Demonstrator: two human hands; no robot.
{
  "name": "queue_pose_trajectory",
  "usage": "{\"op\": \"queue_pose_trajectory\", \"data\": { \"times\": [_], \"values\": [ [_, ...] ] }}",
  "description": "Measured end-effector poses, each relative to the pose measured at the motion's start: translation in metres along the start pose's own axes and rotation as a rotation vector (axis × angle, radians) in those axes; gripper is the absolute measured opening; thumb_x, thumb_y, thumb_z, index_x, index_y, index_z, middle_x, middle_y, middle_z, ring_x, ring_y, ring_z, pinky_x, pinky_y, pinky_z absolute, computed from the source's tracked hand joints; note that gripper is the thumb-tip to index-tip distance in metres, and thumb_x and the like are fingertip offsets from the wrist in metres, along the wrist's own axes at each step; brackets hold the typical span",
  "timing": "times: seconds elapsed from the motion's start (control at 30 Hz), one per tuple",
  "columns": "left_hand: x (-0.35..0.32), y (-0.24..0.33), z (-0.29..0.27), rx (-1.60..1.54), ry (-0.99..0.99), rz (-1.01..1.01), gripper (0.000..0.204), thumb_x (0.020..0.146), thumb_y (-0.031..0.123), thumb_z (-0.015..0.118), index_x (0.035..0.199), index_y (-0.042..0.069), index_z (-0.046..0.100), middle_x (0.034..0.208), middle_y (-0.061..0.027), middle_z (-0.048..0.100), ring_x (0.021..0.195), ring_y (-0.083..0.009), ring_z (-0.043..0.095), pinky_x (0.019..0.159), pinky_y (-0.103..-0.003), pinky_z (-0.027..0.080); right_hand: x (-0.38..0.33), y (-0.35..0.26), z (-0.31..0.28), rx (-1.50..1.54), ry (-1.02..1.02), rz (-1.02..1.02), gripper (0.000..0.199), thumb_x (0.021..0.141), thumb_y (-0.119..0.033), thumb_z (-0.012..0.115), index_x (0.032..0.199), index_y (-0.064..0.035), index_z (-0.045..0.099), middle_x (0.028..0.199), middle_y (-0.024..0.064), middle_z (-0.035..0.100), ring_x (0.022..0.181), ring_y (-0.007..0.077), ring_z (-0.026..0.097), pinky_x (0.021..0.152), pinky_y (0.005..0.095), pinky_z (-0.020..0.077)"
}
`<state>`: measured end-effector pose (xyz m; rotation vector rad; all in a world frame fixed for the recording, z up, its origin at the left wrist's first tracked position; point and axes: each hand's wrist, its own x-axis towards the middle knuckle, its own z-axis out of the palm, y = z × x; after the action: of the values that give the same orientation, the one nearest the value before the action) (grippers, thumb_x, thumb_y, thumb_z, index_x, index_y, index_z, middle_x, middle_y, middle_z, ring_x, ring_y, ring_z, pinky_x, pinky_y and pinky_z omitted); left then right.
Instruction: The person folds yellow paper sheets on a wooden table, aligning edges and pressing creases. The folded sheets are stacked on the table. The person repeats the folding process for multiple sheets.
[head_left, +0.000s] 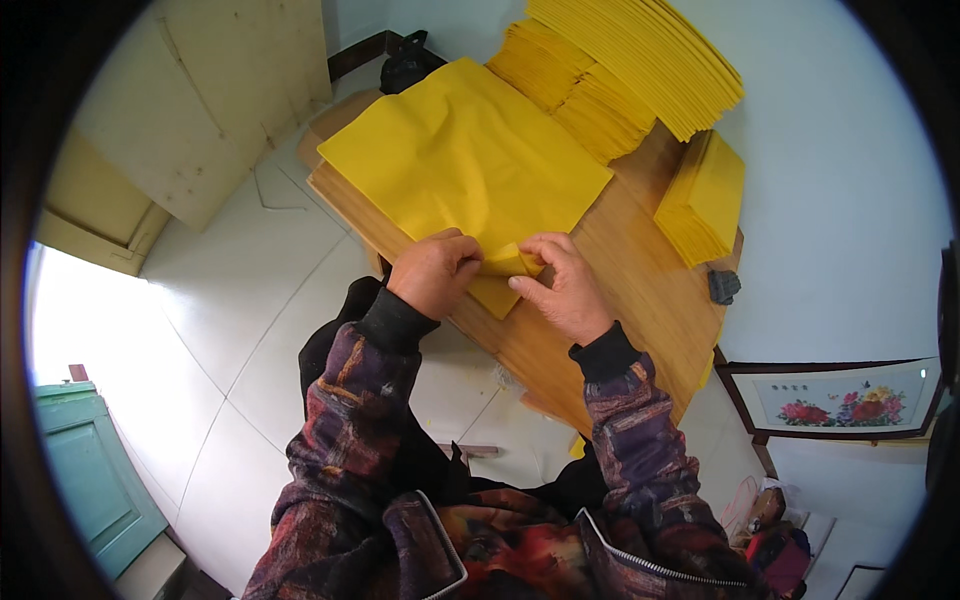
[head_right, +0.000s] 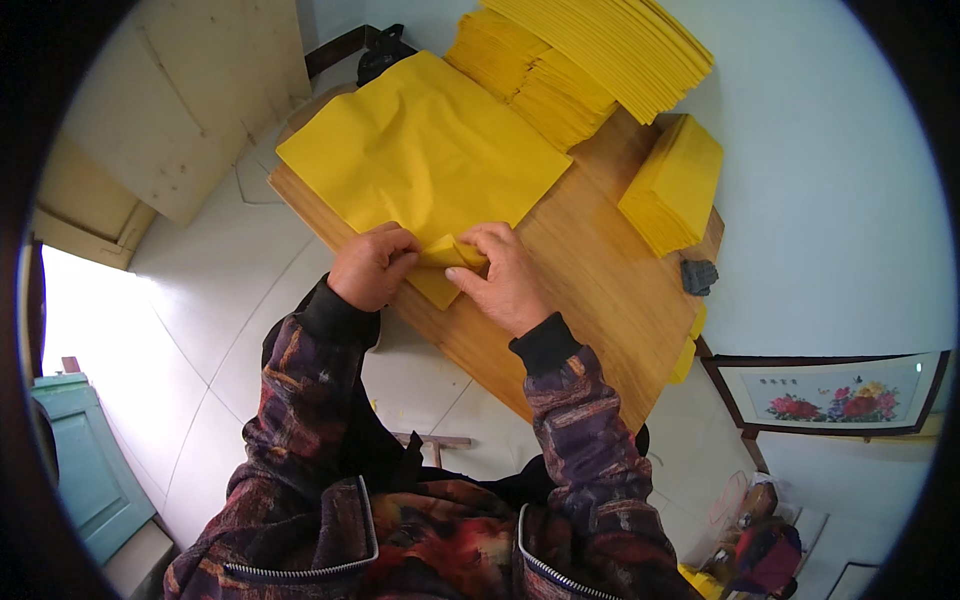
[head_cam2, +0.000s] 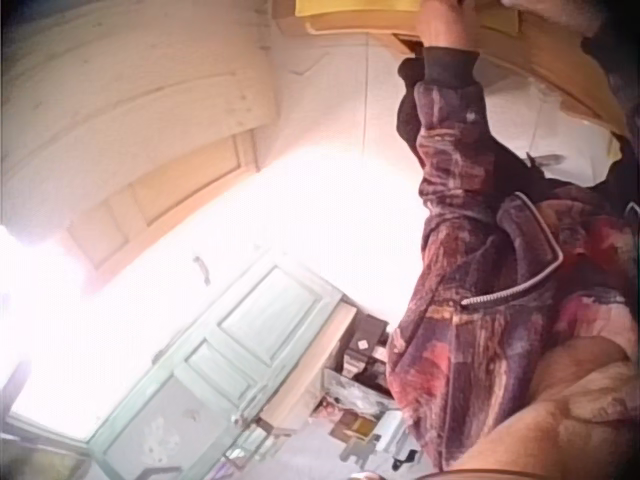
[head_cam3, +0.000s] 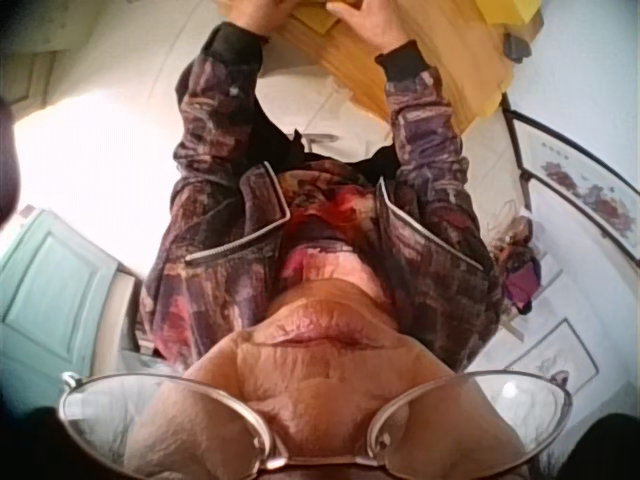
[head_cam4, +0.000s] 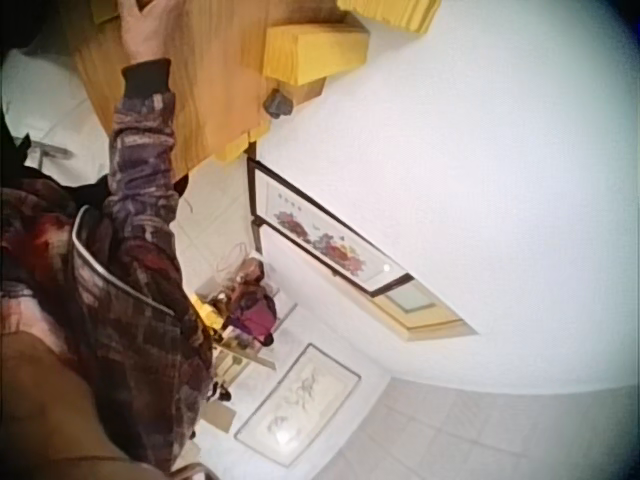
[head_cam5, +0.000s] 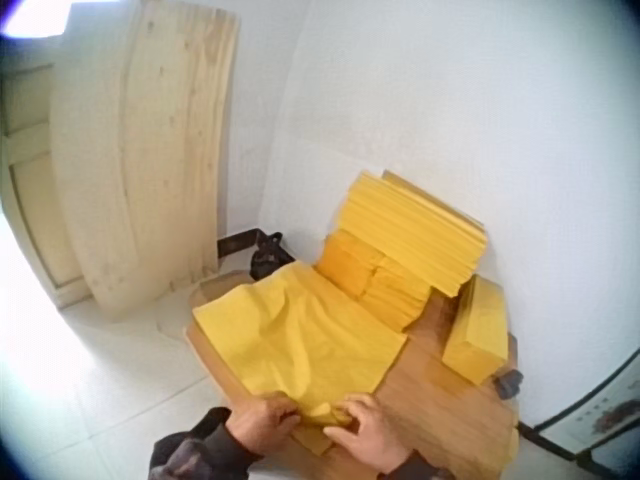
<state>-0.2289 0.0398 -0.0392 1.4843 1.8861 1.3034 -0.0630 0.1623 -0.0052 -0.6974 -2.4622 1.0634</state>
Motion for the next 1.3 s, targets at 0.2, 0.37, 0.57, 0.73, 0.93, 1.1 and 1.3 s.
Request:
{"op": "queue_pose_trajectory", "data": {
  "times": [0.2, 0.37, 0.57, 0.73, 0.93, 1.1, 1.3],
  "values": [
    [0.0, -0.002, 0.0, -0.01, 0.005, -0.001, 0.008, 0.083, 0.009, 0.057, 0.087, 0.003, 0.06, 0.082, -0.0143, 0.06, 0.076, -0.0326, 0.06, 0.066, -0.037, 0.047, -0.002, 0.015, 0.009, 0.132, -0.014, 0.053, 0.017, 0.079, 0.0, 0.067, 0.089, 0.0011, 0.053, 0.097, 0.0058, 0.052, 0.088, 0.0151, 0.051, 0.079, 0.0254, 0.0439],
    [0.0, 0.001, -0.001, -0.171, -0.07, -0.18, 0.008, 0.091, 0.009, 0.053, 0.094, 0.004, 0.057, 0.078, -0.0095, 0.061, 0.058, -0.0199, 0.062, 0.051, -0.029, 0.048, -0.001, 0.015, 0.007, 0.224, -0.033, 0.105, 0.01, 0.085, -0.004, 0.064, 0.088, 0.0006, 0.055, 0.093, 0.0041, 0.052, 0.085, 0.0126, 0.051, 0.076, 0.0243, 0.0432],
    [0.002, 0.001, 0.004, -0.398, -0.14, -0.33, 0.012, 0.096, 0.013, 0.047, 0.102, 0.005, 0.053, 0.082, -0.0058, 0.059, 0.059, -0.0135, 0.063, 0.048, -0.025, 0.048, 0.006, 0.019, 0.003, 0.3, -0.059, 0.026, 0.01, 0.088, -0.008, 0.061, 0.09, 0.0009, 0.058, 0.089, 0.0036, 0.055, 0.081, 0.0116, 0.052, 0.074, 0.0237, 0.0435],
    [0.005, -0.01, 0.005, -0.763, -0.191, -0.378, 0.018, 0.098, 0.017, 0.046, 0.109, 0.005, 0.051, 0.097, -0.0048, 0.06, 0.083, -0.0149, 0.065, 0.063, -0.025, 0.051, 0.005, 0.024, -0.001, 0.398, -0.102, 0.132, 0.01, 0.089, -0.008, 0.061, 0.093, 0.0016, 0.059, 0.087, 0.0007, 0.057, 0.081, 0.0092, 0.052, 0.074, 0.0234, 0.0435],
    [0.006, -0.01, 0.001, -0.847, -0.236, -0.407, 0.025, 0.097, 0.019, 0.047, 0.115, 0.003, 0.052, 0.102, -0.0034, 0.061, 0.092, -0.0142, 0.062, 0.07, -0.025, 0.051, 0.008, 0.024, -0.006, 0.411, -0.17, 0.175, 0.009, 0.087, -0.008, 0.063, 0.092, 0.0, 0.061, 0.082, -0.0031, 0.058, 0.076, 0.0064, 0.052, 0.071, 0.0218, 0.044],
    [0.007, -0.008, 0.0, -0.704, -0.278, -0.409, 0.026, 0.095, 0.02, 0.051, 0.114, 0.003, 0.056, 0.102, -0.0017, 0.06, 0.091, -0.0114, 0.06, 0.07, -0.024, 0.051, 0.013, 0.026, -0.009, 0.49, -0.241, 0.23, 0.008, 0.087, -0.008, 0.065, 0.09, -0.0018, 0.062, 0.081, -0.0047, 0.057, 0.075, 0.0044, 0.051, 0.07, 0.0207, 0.0437],
    [0.007, -0.009, 0.0, -0.739, -0.288, -0.393, 0.028, 0.095, 0.02, 0.053, 0.114, 0.0, 0.056, 0.101, -0.0017, 0.06, 0.09, -0.0103, 0.061, 0.068, -0.023, 0.051, 0.017, 0.026, -0.015, 0.528, -0.273, 0.328, 0.014, 0.092, -0.016, 0.061, 0.089, -0.0026, 0.062, 0.077, -0.007, 0.054, 0.072, 0.0037, 0.046, 0.067, 0.0199, 0.041]
  ]
}}
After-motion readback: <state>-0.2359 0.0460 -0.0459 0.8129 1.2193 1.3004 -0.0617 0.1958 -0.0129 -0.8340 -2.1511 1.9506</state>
